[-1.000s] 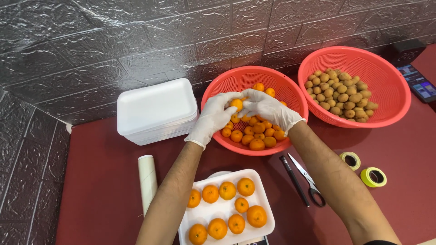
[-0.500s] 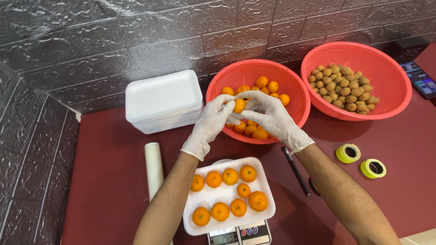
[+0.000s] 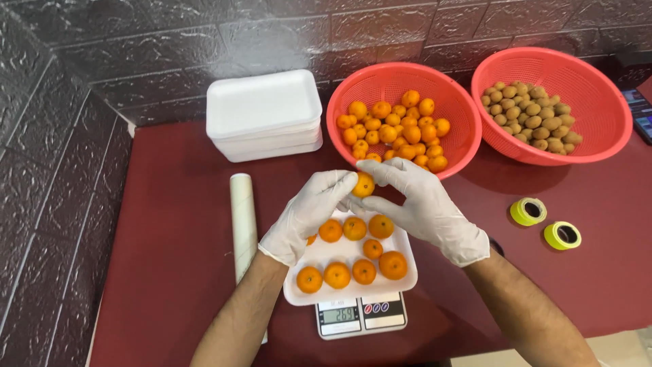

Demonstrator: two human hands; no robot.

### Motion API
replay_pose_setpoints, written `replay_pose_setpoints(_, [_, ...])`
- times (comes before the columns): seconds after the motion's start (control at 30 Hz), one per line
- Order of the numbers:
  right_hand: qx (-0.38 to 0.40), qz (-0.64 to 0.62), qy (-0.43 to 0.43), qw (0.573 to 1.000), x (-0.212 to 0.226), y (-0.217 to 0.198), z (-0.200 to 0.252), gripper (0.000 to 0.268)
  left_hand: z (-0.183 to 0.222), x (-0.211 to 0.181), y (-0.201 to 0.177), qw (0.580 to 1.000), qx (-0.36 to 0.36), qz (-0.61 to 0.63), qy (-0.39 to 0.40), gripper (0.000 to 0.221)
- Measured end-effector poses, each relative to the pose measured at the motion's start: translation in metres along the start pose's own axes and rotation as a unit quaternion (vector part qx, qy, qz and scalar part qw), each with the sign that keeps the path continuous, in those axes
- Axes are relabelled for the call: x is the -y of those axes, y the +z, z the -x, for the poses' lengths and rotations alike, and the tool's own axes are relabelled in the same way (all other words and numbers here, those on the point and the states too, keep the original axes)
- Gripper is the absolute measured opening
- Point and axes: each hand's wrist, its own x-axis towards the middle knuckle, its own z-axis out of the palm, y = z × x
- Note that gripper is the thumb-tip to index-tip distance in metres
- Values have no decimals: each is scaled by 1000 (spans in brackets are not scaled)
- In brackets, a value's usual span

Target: A person wearing gloves prepares a foam tray on a scale and then fills it with small oranges from a nearby basket, arranging them neatly.

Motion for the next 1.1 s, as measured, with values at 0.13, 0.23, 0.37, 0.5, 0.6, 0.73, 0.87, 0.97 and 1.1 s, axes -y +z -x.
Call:
replay_pose_setpoints(0.13, [66,85,-38,993,13,1,13,42,16,15,0,999,-9,-39,-25,44])
replay_pose_setpoints(0.23, [94,139,-62,984,2,13,26,44,48,-12,4,990,-30,-131,-31,39])
replay_pose_setpoints(0.37, [144,167,-70,973,1,21,39,43,74,-6,9,970,-67,-236,-8,29])
replay_pose_setpoints(0.5, [199,207,-81,954,7,33,45,39,80,40,7,951,-77,-299,-10,20])
replay_pose_setpoints(0.6, [224,198,-84,950,9,42,45,37,80,62,5,928,-60,-367,-21,22])
replay_pose_setpoints(0.73, [272,226,-30,935,8,52,48,38,82,77,9,897,-63,-438,-27,23])
replay_pose_setpoints(0.87, [279,243,-4,929,6,61,52,37,79,93,13,864,-76,-497,9,21])
replay_pose_setpoints(0.97, [294,262,27,919,6,66,51,33,78,97,14,857,-84,-508,16,20])
replay_pose_setpoints(1.1, [323,283,45,902,5,72,49,30,79,96,16,857,-87,-508,15,24])
